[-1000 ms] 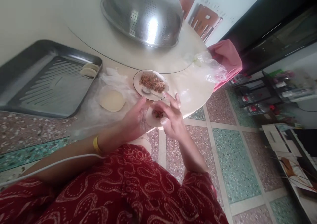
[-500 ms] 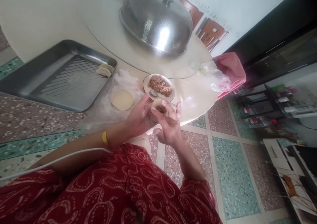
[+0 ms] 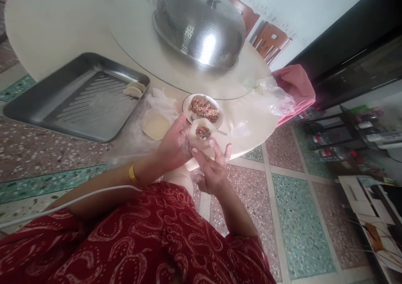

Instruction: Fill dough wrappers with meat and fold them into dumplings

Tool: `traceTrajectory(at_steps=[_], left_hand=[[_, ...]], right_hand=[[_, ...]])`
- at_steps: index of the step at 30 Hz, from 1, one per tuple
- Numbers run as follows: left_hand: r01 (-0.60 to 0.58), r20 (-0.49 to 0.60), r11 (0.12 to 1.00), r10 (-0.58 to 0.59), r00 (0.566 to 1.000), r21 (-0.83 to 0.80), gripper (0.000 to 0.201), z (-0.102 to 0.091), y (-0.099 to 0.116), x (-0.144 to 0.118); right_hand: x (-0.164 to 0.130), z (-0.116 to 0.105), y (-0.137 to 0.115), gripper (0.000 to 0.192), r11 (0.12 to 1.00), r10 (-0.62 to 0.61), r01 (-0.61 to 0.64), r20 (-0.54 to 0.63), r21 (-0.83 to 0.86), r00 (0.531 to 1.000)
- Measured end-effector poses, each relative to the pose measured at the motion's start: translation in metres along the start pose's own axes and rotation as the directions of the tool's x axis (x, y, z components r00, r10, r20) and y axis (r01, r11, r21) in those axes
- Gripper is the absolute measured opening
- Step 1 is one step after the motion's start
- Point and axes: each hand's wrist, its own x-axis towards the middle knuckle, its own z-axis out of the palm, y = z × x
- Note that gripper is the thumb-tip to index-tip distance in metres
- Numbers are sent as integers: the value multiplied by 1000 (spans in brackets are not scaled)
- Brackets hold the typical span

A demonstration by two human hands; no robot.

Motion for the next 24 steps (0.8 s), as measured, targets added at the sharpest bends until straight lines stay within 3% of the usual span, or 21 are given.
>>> traceTrajectory(at_steps=[4,9,12,14,16,19,22,24], left_hand=[[2,-8,1000,-2,1000,10,64,3,-1,0],[-82,-3,996,82,997,22,53,3,-1,0],[-102,45,994,100,994,37,54,1,-2,0],[-125,55,992,123,991,34,53,1,-3,-1],[-140,60,990,138,989,28,50,2,-4,-1],[-85,55,995,82,995,55,54,3,-4,-1],[-55,13,995,54,998,78,57,3,-3,-1],[-90,-4,991,91,996,95,51,2,-3,-1]], right_hand=[[-5,2,-4,58,998,58,-59,-12,-29,998],[-15,4,-7,54,996,88,-88,-10,5,996],[-20,1,-11,51,956,199,-179,-67,232,978],[-21,-1,-14,50,829,343,-279,-47,484,938],[-20,-1,-16,52,636,469,-370,42,677,882],[-18,3,-17,55,405,557,-410,135,818,819],[-21,8,-15,53,276,590,-381,158,882,792],[-26,8,-14,52,257,611,-387,162,886,775]])
